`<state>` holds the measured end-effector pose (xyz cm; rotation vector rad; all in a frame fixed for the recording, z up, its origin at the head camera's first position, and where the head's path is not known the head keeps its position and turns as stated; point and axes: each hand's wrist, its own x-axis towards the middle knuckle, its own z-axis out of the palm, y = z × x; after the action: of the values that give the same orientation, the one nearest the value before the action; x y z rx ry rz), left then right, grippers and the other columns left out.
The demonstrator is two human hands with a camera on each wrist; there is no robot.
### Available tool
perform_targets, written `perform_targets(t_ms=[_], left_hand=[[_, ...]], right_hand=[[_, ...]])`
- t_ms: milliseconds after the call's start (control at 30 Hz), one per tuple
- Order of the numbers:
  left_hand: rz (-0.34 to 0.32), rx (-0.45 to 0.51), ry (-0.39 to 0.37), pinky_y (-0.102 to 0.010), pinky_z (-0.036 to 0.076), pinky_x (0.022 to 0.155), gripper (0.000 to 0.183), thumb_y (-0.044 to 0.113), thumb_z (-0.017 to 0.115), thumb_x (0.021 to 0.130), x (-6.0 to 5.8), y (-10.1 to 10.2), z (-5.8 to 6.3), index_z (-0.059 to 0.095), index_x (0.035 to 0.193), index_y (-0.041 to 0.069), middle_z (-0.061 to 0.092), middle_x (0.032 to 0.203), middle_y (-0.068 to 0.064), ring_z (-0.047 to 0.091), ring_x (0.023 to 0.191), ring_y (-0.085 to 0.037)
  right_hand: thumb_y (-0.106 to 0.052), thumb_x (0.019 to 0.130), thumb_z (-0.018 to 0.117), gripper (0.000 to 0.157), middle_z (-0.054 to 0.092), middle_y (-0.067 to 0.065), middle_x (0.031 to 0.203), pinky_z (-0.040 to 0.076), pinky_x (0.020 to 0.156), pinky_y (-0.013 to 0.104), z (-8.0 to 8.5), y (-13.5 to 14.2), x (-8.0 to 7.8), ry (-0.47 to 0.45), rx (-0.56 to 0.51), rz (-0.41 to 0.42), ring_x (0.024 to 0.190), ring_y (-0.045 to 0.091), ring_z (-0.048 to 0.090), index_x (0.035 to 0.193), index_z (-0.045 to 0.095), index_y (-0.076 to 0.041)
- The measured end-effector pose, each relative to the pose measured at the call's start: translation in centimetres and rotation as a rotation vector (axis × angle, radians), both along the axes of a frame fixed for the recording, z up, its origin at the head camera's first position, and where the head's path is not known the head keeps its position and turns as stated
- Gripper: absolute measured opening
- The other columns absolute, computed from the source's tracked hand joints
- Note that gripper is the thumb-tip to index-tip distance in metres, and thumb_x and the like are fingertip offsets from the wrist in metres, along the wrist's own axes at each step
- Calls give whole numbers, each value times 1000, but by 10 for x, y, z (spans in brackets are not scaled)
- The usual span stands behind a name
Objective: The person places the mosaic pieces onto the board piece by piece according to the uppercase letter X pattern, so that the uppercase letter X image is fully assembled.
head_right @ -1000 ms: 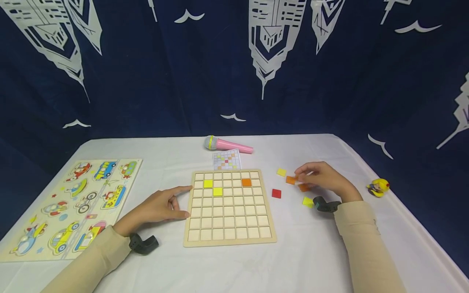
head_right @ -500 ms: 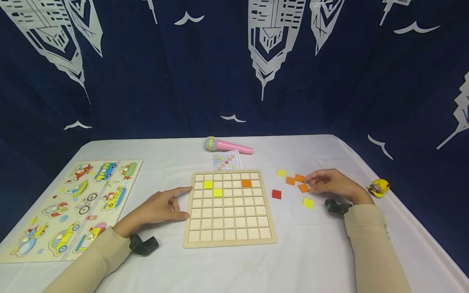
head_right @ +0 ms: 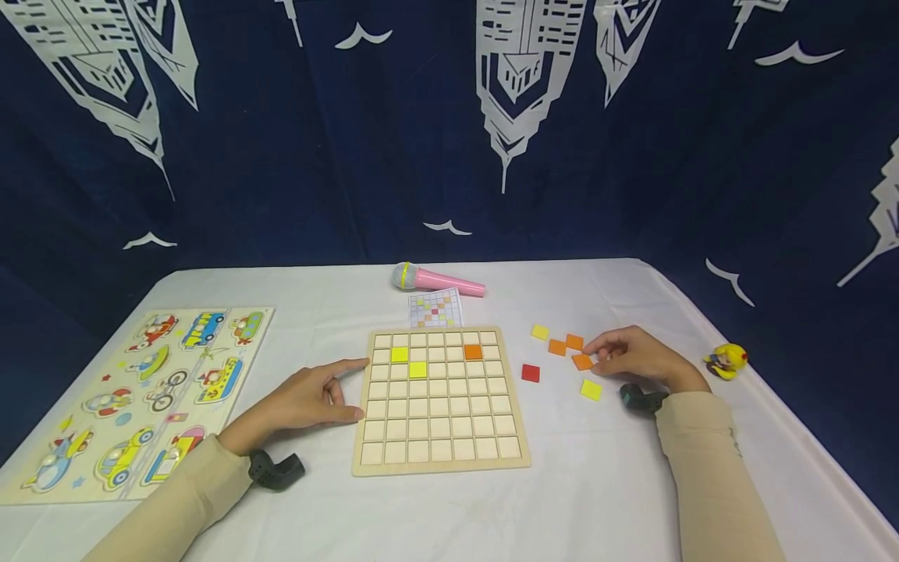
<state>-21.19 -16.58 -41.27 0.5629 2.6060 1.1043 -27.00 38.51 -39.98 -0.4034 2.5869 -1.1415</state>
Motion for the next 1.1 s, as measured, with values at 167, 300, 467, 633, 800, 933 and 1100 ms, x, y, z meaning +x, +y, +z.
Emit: perform_targets(t_ms=[167,300,467,633,800,933,1100], left_hand=[[4,3,-5,-28,41,57,85,28,92,85,0,0,1,54,158,6,66,72,2,58,59,-13],[0,3,-5,-29,42,56,85,28,92,86,0,1,1,54,158,6,66,72,2,58,58,-13],[4,-4,-5,-29,42,58,85,29,92,86,0,1,1,54,158,7,66,73,2,58,59,-13],[10,-3,-10,-29,41,57,85,29,93,85,0,0,2,55,158,8,66,72,1,58,59,-13],[9,0,-15,-29,41,57,86,29,93,85,0,0,0,55,158,7,66,72,1,58,59,-13],[6,-4,-16,-28,41,57,85,30,92,85,-1,0,-1,55,158,8,66,73,2,59,59,-13],[3,-4,-14,-28,41,56,85,31,92,86,-1,-1,0,54,159,8,66,73,2,59,58,-13]], right_hand=[[-3,92,83,33,63,-1,88,47,70,24,2,-2,0,15,49,-14,75,10,53,118,72,13],[-4,93,82,32,69,4,98,51,74,24,8,-5,0,32,73,-1,80,11,58,118,72,11],[-2,92,80,30,74,11,107,54,77,23,19,-16,3,65,40,29,84,12,62,117,71,11],[3,90,80,27,74,11,102,54,74,23,26,-32,4,117,-8,60,82,11,62,114,70,12],[4,89,82,26,74,11,98,54,75,22,28,-47,5,142,-22,68,81,10,63,112,71,10],[4,90,82,25,74,9,96,54,75,23,28,-58,5,142,-32,91,80,10,63,111,71,9],[3,89,83,25,73,6,92,52,74,23,26,-75,6,147,-61,96,79,11,61,110,70,7]])
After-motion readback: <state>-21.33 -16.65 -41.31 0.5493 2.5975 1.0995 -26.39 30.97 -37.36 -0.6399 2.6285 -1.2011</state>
